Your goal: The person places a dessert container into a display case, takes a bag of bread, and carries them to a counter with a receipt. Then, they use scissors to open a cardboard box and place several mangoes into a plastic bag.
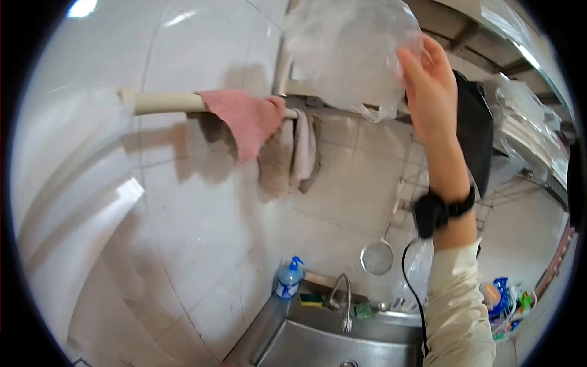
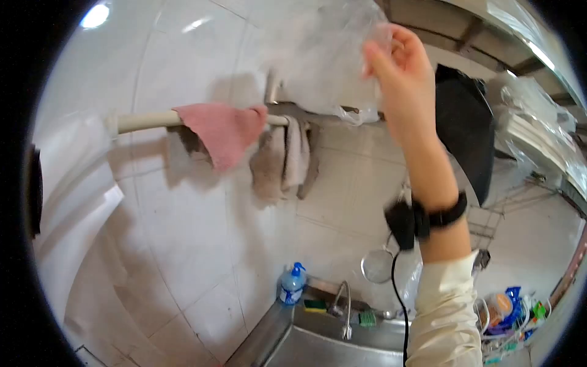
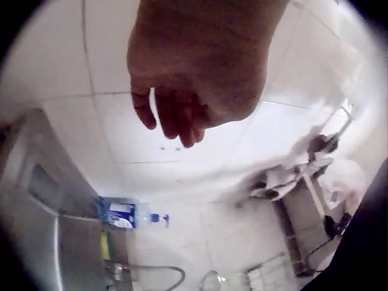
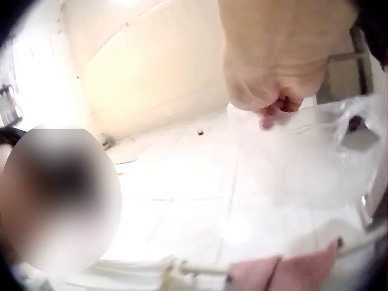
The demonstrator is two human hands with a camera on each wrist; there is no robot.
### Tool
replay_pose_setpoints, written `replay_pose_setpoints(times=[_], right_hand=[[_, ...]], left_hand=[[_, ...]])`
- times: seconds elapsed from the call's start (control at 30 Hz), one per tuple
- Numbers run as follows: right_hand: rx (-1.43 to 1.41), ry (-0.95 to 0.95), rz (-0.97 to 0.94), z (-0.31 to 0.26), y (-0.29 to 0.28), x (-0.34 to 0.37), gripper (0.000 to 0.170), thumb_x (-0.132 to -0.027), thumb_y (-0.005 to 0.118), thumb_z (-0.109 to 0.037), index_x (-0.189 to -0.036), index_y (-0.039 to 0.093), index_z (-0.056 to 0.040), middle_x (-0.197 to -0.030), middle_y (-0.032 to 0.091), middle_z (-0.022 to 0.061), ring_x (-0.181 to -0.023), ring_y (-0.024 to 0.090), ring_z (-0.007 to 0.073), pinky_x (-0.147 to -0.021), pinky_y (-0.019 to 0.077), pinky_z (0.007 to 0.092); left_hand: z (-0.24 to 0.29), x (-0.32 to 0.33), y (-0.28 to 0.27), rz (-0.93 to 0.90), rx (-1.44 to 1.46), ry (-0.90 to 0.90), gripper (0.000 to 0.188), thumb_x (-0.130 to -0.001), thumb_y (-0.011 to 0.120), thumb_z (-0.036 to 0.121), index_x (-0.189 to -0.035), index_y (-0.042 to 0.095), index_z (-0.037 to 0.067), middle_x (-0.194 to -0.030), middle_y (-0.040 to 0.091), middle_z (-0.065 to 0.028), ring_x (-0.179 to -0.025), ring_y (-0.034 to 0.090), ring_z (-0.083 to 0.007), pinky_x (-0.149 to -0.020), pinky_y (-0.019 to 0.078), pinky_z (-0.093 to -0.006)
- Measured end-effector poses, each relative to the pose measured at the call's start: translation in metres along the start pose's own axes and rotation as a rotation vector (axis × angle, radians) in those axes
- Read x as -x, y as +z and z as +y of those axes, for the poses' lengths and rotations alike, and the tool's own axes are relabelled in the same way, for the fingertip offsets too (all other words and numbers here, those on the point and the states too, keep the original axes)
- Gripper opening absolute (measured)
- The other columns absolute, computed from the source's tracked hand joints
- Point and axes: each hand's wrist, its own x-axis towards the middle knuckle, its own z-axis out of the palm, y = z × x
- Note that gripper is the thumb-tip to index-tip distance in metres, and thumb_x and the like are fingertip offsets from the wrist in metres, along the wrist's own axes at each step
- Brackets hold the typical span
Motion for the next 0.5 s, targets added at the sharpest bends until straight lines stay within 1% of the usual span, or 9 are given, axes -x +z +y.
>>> replay_pose_setpoints(times=[0.1, 0.13, 0.17, 0.23, 0.27, 0.33, 0.4, 0.47, 0.5], right_hand=[[-0.003, 0.050, -0.090, -0.044, 0.005, 0.136, 0.034, -0.074, 0.049, 0.010, -0.106, 0.046, 0.0009, -0.090, 0.054, 0.0069, -0.075, 0.052, 0.0133, -0.059, 0.0444, 0.0248], [0.365, 0.013, -0.518, -0.061, -0.013, 0.169, 0.030, -0.068, 0.052, 0.011, -0.097, 0.053, 0.0008, -0.090, 0.055, 0.0105, -0.080, 0.054, 0.0186, -0.064, 0.0484, 0.0276], [0.191, 0.094, -0.581, -0.063, -0.004, 0.215, 0.024, -0.064, 0.057, 0.008, -0.087, 0.058, -0.0010, -0.089, 0.056, 0.0118, -0.082, 0.055, 0.0225, -0.074, 0.0499, 0.0296], [0.288, -0.163, -0.839, -0.065, -0.008, 0.276, 0.023, -0.065, 0.059, 0.002, -0.087, 0.057, -0.0028, -0.092, 0.056, 0.0102, -0.084, 0.057, 0.0224, -0.082, 0.0479, 0.0299], [0.248, -0.069, -0.821, -0.067, -0.009, 0.307, 0.023, -0.065, 0.059, 0.002, -0.087, 0.057, -0.0028, -0.092, 0.056, 0.0102, -0.084, 0.057, 0.0224, -0.082, 0.0479, 0.0299], [0.395, -0.092, -0.875, -0.074, -0.010, 0.358, 0.018, -0.067, 0.058, -0.005, -0.085, 0.057, -0.0027, -0.094, 0.056, 0.0103, -0.083, 0.057, 0.0226, -0.084, 0.0474, 0.0308], [0.373, 0.043, -0.858, -0.087, -0.017, 0.386, 0.017, -0.068, 0.058, -0.006, -0.085, 0.057, -0.0025, -0.094, 0.056, 0.0109, -0.084, 0.057, 0.0230, -0.084, 0.0476, 0.0309], [0.358, 0.132, -0.889, -0.102, -0.025, 0.412, 0.018, -0.069, 0.057, -0.008, -0.087, 0.056, -0.0027, -0.099, 0.055, 0.0118, -0.088, 0.057, 0.0239, -0.079, 0.0496, 0.0305], [0.365, 0.167, -0.887, -0.113, -0.029, 0.428, 0.018, -0.069, 0.057, -0.008, -0.087, 0.056, -0.0027, -0.099, 0.055, 0.0118, -0.088, 0.057, 0.0239, -0.079, 0.0496, 0.0305]], left_hand=[[0.059, -0.027, 0.035, -0.108, -0.018, 0.330, 0.045, -0.086, 0.046, 0.030, -0.118, 0.037, 0.000, -0.117, 0.041, -0.0193, -0.105, 0.045, -0.0268, -0.084, 0.0429, -0.0421], [0.087, -0.027, 0.069, -0.066, 0.229, 0.276, 0.051, -0.085, 0.050, 0.031, -0.125, 0.032, 0.002, -0.119, 0.042, -0.0207, -0.110, 0.044, -0.0291, -0.088, 0.0397, -0.0455], [0.106, -0.035, 0.082, -0.289, 0.272, 0.204, 0.077, -0.082, 0.051, 0.042, -0.134, 0.007, 0.006, -0.134, 0.021, -0.0218, -0.124, 0.025, -0.0344, -0.093, 0.0298, -0.0560], [0.120, -0.046, 0.120, -0.433, 0.504, 0.024, 0.088, -0.079, 0.055, 0.045, -0.135, -0.002, 0.009, -0.135, 0.020, -0.0209, -0.125, 0.023, -0.0342, -0.096, 0.0288, -0.0524], [0.129, -0.042, 0.140, -0.411, 0.590, -0.124, 0.094, -0.074, 0.060, 0.046, -0.135, 0.000, 0.007, -0.138, 0.017, -0.0172, -0.126, 0.022, -0.0324, -0.099, 0.0262, -0.0479], [0.094, -0.043, 0.142, -0.783, 0.611, -0.080, 0.091, -0.075, 0.061, 0.040, -0.136, 0.003, 0.004, -0.139, 0.017, -0.0131, -0.126, 0.023, -0.0285, -0.100, 0.0246, -0.0431], [0.068, -0.037, 0.153, -0.725, 0.259, 0.130, 0.072, -0.083, 0.054, 0.031, -0.134, 0.013, 0.001, -0.135, 0.027, -0.0129, -0.123, 0.030, -0.0243, -0.098, 0.0276, -0.0386], [0.067, -0.032, 0.177, -0.380, 0.326, -0.197, 0.057, -0.088, 0.044, 0.031, -0.130, 0.023, -0.001, -0.129, 0.037, -0.0153, -0.115, 0.041, -0.0249, -0.093, 0.0350, -0.0385], [0.059, -0.035, 0.177, -0.389, 0.320, -0.231, 0.057, -0.088, 0.044, 0.031, -0.130, 0.023, -0.001, -0.129, 0.037, -0.0153, -0.115, 0.041, -0.0249, -0.093, 0.0350, -0.0385]])
